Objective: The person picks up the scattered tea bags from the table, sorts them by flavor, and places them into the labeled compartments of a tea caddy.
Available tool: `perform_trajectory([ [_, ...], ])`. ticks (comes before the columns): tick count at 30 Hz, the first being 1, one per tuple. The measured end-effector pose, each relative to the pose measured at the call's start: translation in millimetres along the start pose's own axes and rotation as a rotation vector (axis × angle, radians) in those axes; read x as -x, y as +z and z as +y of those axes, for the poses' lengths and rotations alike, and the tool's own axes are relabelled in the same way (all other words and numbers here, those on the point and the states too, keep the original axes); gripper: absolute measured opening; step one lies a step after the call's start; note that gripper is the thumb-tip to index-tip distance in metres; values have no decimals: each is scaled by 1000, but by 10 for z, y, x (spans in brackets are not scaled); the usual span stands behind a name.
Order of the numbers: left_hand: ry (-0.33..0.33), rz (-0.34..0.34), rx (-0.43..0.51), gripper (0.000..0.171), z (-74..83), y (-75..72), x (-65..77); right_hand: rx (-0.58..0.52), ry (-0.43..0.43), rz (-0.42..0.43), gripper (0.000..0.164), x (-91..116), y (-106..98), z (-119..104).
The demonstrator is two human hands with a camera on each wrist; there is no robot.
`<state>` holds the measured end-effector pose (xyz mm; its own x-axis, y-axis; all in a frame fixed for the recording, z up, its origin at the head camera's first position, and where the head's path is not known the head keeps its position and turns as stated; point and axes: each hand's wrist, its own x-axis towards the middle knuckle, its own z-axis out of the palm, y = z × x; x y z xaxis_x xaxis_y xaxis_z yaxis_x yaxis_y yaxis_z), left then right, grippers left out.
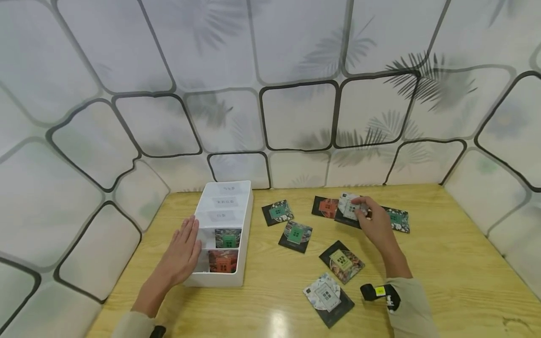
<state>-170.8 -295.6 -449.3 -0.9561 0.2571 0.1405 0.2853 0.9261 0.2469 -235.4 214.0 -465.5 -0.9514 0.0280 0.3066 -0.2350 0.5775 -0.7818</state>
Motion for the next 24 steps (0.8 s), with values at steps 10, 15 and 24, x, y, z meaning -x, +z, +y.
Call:
perform_trajectory([
  [10, 4, 5, 16, 58, -12, -9, -14, -32, -100, 1, 22, -19, 69, -221],
  [15, 6, 0, 19, 59, -8, 6, -30, -76, -125, -45, 22, 18, 146, -344],
  [24, -8, 0, 13, 59, -1, 7, -15, -134, -143, -43, 21, 24, 340, -585],
])
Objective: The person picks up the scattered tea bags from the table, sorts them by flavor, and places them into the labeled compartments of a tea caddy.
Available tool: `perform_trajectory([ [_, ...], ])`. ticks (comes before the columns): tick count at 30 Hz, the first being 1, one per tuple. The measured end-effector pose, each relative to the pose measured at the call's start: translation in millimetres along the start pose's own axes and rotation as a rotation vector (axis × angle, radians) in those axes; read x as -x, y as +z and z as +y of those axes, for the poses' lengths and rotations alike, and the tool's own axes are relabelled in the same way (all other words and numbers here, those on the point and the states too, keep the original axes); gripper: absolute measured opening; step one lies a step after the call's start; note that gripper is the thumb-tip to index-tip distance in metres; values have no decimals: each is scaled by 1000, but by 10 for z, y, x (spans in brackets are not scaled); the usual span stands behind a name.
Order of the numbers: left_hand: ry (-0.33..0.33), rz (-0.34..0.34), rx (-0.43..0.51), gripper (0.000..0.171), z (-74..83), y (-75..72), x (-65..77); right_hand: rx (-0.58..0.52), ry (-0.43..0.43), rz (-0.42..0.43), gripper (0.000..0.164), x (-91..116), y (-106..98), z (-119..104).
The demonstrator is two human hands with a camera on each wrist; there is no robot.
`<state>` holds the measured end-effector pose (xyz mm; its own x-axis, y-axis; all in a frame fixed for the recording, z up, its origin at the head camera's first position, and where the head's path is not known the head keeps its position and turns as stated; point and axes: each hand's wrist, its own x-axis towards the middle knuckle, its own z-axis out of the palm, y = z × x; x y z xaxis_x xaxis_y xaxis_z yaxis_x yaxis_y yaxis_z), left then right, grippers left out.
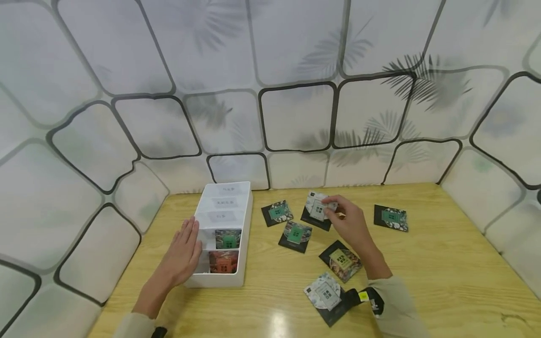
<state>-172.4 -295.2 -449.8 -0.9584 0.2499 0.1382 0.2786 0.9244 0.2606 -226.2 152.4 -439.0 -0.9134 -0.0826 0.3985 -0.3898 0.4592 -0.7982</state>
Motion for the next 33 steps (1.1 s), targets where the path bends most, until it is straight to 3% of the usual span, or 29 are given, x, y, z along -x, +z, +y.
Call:
perform_trajectory([
  [6, 9, -1, -5, 58, 17, 2, 0, -4, -64, 8, 21, -97, 130, -107],
  [18, 30, 14, -14, 58, -5, -14, 1, -48, -113, -14, 18, -312, 555, -339],
  [33, 38, 20, -25, 58, 3, -13, 16, -157, -196, -100, 17, -571, 1029, -603],
])
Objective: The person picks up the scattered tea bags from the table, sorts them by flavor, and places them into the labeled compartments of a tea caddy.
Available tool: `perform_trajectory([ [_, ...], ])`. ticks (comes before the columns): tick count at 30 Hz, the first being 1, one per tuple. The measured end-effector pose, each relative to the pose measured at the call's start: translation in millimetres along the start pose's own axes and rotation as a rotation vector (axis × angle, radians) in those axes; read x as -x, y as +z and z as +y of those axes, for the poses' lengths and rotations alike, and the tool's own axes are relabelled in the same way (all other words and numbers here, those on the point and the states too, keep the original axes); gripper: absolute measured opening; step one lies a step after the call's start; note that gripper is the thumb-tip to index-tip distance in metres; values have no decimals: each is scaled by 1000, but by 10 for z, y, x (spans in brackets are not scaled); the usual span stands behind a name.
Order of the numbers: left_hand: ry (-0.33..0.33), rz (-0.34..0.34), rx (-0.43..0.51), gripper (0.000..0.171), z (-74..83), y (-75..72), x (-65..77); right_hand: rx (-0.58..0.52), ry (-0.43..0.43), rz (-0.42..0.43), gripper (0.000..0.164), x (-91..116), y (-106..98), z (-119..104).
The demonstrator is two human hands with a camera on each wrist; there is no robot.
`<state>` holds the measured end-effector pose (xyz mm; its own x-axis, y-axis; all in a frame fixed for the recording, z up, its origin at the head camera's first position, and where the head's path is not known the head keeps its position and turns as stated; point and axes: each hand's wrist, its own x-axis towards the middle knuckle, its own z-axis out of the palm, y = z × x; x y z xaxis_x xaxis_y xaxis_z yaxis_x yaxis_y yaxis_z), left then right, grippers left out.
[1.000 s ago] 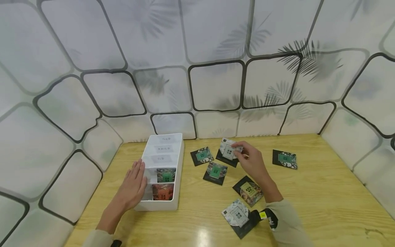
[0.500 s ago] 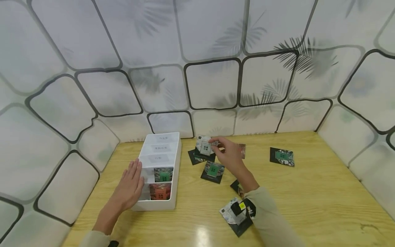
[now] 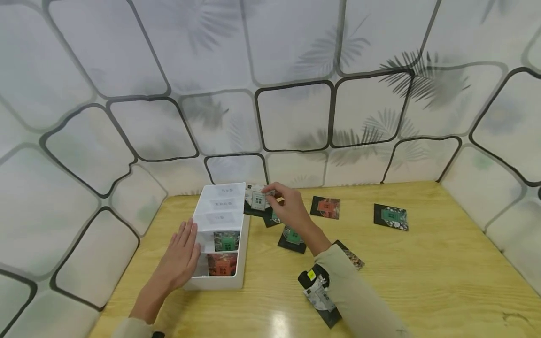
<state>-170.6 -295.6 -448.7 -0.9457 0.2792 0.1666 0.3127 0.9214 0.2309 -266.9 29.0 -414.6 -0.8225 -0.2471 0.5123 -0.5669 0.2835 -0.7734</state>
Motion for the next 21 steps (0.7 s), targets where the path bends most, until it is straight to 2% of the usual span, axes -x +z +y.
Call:
perform_trajectory([
  [7, 6, 18, 0, 57, -5, 26, -12, -5, -33, -36, 18, -90, 168, -109],
  [12, -6, -4, 19, 58, 3, 13, -5, -14, -47, -53, 19, -154, 334, -186],
  [21, -19, -10, 28, 58, 9, 0, 3, 8, -57, -71, 20, -229, 603, -204],
])
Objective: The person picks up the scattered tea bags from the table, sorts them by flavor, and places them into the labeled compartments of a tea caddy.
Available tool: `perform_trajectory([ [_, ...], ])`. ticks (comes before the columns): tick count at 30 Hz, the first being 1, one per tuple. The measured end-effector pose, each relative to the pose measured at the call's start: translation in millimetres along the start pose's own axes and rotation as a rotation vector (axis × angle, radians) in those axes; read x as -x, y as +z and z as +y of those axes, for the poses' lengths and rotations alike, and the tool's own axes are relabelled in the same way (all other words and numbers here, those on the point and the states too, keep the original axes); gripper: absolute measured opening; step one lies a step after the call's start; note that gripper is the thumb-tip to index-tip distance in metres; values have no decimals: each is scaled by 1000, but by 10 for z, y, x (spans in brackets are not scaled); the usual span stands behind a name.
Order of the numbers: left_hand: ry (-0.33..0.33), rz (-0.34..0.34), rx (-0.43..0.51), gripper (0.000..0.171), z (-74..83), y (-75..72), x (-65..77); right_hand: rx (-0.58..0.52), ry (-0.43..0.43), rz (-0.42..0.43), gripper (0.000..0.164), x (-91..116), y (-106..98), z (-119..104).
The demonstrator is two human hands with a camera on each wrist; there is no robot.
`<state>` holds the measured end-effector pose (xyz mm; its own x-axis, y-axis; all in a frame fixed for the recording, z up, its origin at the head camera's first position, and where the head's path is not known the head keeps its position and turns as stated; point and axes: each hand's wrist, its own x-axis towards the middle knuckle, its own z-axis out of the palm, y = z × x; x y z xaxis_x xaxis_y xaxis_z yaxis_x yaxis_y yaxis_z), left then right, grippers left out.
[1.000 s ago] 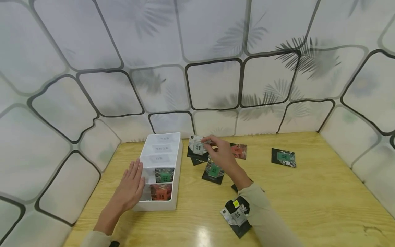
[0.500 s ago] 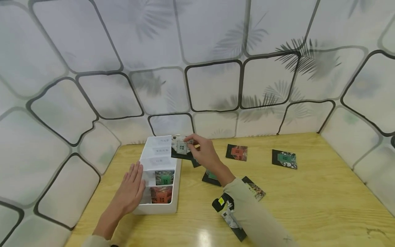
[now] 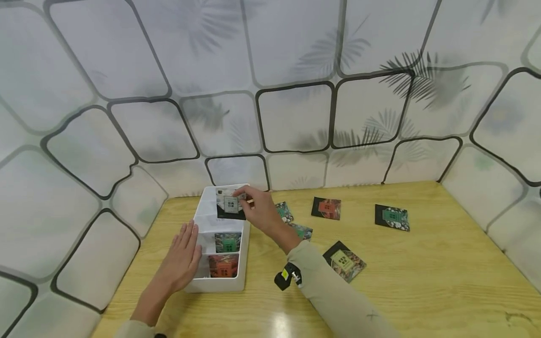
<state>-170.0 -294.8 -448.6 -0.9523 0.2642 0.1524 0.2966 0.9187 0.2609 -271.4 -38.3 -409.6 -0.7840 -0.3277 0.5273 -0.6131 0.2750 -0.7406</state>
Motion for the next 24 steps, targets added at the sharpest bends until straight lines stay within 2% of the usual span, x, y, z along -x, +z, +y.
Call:
perform_trajectory([
  [6, 4, 11, -4, 58, -4, 6, -2, 8, 13, -1, 21, 7, 142, 32],
  [10, -7, 7, -6, 58, -15, -9, 16, 0, 22, -34, 22, 28, 229, 50],
  [18, 15, 21, 2, 58, -9, 13, -7, 40, 35, -66, 22, 92, 268, 111],
  [24, 11, 18, 1, 58, -12, 0, -5, 46, 64, -136, 23, 125, 310, 130],
])
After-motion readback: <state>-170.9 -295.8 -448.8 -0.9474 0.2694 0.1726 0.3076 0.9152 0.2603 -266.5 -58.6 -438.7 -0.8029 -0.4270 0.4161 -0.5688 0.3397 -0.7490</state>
